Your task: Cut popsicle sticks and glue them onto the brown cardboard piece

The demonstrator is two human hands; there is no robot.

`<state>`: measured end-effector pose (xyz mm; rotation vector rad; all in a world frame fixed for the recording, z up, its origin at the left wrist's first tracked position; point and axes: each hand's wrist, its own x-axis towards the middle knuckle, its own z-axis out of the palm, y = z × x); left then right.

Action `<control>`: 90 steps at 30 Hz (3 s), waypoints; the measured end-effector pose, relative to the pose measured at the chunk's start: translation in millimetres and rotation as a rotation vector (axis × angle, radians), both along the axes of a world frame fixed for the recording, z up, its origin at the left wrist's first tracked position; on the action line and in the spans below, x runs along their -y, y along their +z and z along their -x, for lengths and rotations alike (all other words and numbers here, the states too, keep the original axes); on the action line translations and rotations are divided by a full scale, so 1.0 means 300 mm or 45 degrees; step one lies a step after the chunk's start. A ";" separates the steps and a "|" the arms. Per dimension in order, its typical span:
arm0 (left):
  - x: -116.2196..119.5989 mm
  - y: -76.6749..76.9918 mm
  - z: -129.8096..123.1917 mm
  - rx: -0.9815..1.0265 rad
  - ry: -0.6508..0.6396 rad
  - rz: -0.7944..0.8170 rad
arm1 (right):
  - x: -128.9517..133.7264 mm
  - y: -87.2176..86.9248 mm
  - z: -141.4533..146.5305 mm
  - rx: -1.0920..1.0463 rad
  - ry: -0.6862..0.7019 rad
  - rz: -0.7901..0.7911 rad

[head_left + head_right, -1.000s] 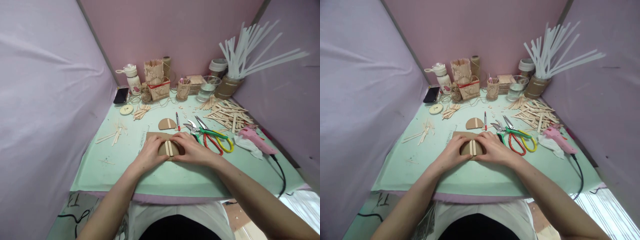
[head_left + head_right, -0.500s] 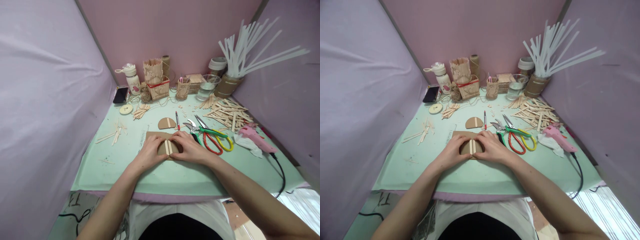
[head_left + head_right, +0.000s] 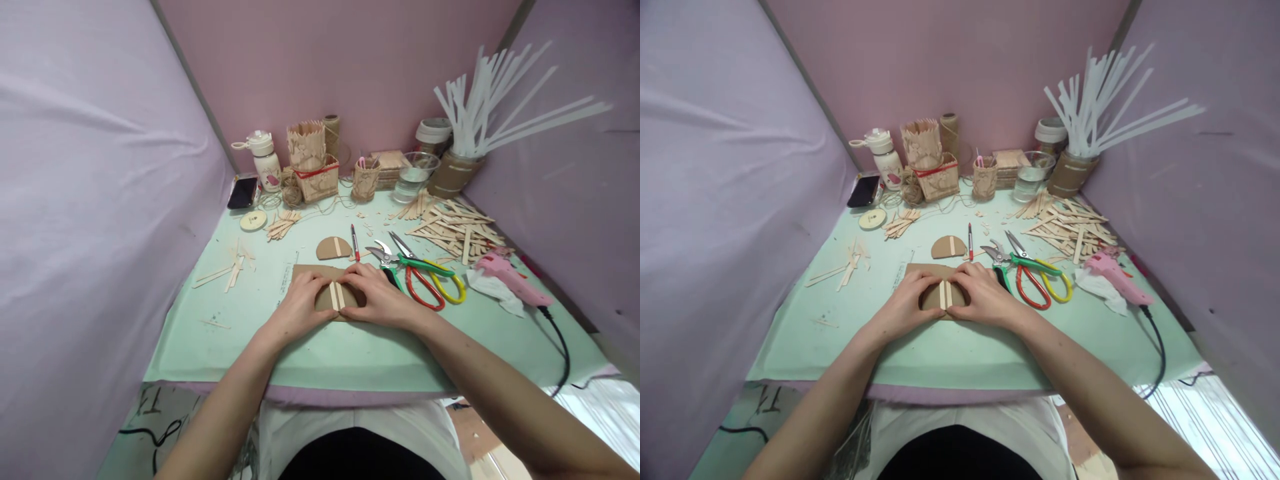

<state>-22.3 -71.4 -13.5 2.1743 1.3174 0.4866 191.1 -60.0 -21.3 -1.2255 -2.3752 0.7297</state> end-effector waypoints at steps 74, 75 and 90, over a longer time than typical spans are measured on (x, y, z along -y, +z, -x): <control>0.020 0.165 0.433 -0.421 0.716 -0.148 | 0.036 0.056 -0.044 -0.321 -0.219 -0.246; 0.054 0.177 0.367 -0.375 0.602 -0.197 | 0.064 0.080 -0.029 -0.341 -0.214 -0.240; 0.274 0.078 0.000 0.053 -0.015 -0.632 | 0.298 0.039 0.046 -0.460 -0.264 0.217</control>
